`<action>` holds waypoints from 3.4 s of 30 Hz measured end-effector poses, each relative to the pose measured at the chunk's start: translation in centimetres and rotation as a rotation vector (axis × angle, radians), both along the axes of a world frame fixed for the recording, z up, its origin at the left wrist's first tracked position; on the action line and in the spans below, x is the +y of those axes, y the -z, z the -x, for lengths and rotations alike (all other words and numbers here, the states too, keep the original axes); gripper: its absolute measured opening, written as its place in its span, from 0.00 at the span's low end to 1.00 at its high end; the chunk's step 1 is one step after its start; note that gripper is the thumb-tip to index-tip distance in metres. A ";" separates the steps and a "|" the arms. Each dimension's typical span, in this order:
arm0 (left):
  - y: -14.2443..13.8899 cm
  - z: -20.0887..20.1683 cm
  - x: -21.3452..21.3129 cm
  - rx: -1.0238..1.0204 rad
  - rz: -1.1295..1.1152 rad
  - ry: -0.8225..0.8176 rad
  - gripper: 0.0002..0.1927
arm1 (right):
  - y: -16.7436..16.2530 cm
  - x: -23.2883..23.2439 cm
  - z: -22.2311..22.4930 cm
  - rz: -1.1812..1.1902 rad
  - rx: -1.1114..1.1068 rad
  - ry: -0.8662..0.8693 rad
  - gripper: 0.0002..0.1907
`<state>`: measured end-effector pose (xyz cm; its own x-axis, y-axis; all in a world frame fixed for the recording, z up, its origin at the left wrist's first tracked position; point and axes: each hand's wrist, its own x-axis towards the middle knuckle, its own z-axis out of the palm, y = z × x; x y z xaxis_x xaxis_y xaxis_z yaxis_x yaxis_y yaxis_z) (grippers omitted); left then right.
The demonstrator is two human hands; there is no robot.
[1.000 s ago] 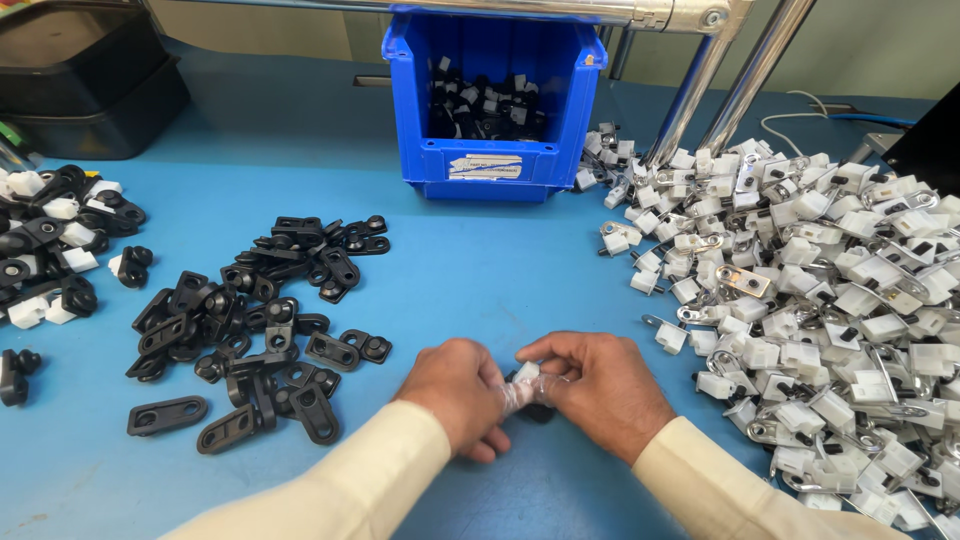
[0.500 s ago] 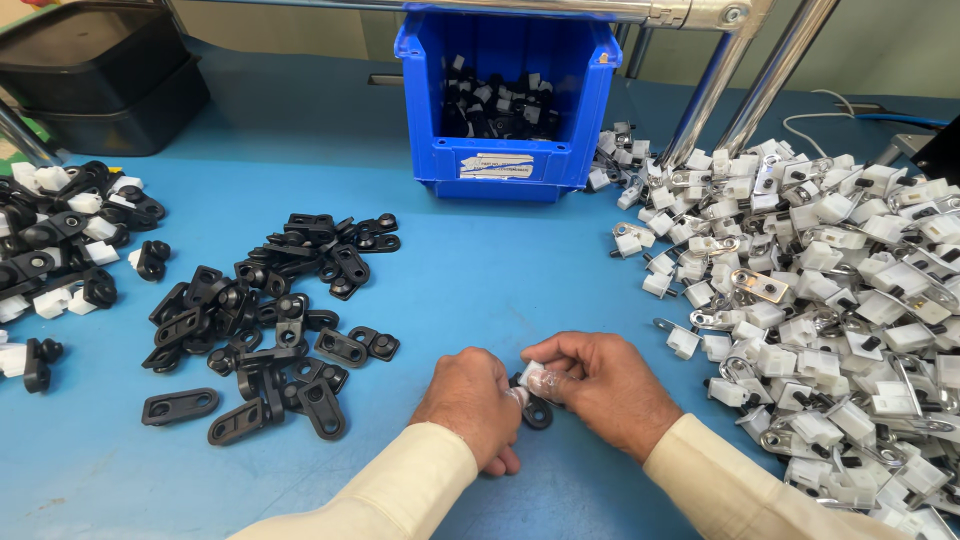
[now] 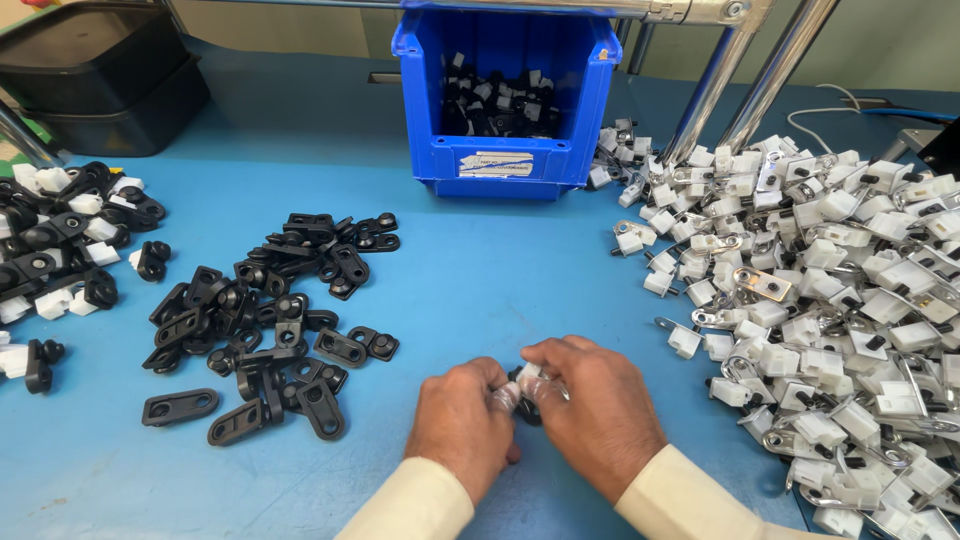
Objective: The person sits at a workbench and repeatedly assembles small parts by hand, picking a black plastic bracket and a white plastic piece, fitting the white piece onto the bracket, and placing the assembled unit aside. They continue this assembly cycle one part at a time throughout the episode.
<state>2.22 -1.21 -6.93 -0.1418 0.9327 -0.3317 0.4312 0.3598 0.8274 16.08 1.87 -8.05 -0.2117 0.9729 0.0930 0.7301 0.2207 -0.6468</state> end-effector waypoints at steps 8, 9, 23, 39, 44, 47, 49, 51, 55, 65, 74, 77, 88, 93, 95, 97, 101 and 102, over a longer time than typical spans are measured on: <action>0.5 0.0 0.2 -0.266 0.074 -0.065 0.20 | 0.6 0.5 -1.3 0.083 0.206 -0.029 0.19; 0.9 -0.2 0.1 -0.292 0.032 -0.085 0.20 | 0.7 0.5 -1.4 0.062 0.193 -0.041 0.19; 1.8 0.1 0.2 -0.279 0.063 -0.130 0.27 | 0.4 0.8 -0.4 0.627 0.705 0.327 0.14; 4.8 1.4 0.8 -0.706 0.077 -0.111 0.25 | 1.7 3.4 -2.0 0.902 0.596 0.192 0.10; 4.8 1.0 0.7 -0.689 0.082 -0.177 0.23 | 1.0 1.9 -1.9 0.880 0.662 0.217 0.13; 4.4 0.8 0.6 -0.688 0.081 -0.185 0.23 | 0.9 1.6 -1.9 0.908 0.614 0.255 0.12; 4.0 0.7 0.4 -0.662 0.085 -0.174 0.23 | 1.1 1.8 -1.8 0.909 0.592 0.248 0.10; 3.7 0.6 0.4 -0.590 0.078 -0.143 0.21 | 1.4 2.0 -1.6 0.874 0.622 0.243 0.09; 3.1 0.0 0.3 -0.495 0.094 -0.216 0.21 | 2.3 1.8 -0.6 0.806 0.605 0.437 0.06; 3.1 0.1 0.3 -0.547 0.058 -0.228 0.22 | 3.4 -3.3 -1.5 -0.246 0.227 -0.038 0.15; 3.5 0.5 0.1 -0.523 0.051 -0.045 0.24 | 2.0 -1.1 -2.6 0.745 0.796 0.264 0.15; 3.5 0.7 0.2 -0.431 0.016 0.071 0.24 | 2.2 0.0 -3.1 0.808 0.733 0.239 0.11; 3.4 -0.1 0.5 -0.324 0.032 -0.053 0.25 | 4.1 -2.6 -1.5 0.331 0.462 0.260 0.13; 3.8 0.2 0.6 -0.322 0.063 -0.041 0.23 | 4.0 -4.4 -2.9 -0.537 0.124 -0.189 0.22; 4.0 0.2 0.6 -0.390 0.073 -0.061 0.22 | 3.7 -4.2 -3.1 -0.239 0.230 -0.068 0.23; 4.1 0.2 0.7 -0.512 0.065 -0.112 0.21 | 3.3 -3.8 -3.0 0.393 0.467 0.228 0.20; 3.8 0.1 0.9 -0.683 0.080 -0.145 0.21 | 3.0 -2.4 -3.0 0.738 0.886 0.399 0.12; 3.6 -0.1 0.9 -0.696 0.063 -0.135 0.22 | 3.1 -2.2 -3.1 0.786 0.913 0.401 0.12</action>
<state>2.29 -0.35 -10.56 0.0101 0.8979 -0.4400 -0.2416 0.4292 0.8703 19.20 -0.34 -11.14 -0.0545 0.8128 -0.5800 -0.1221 -0.5819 -0.8041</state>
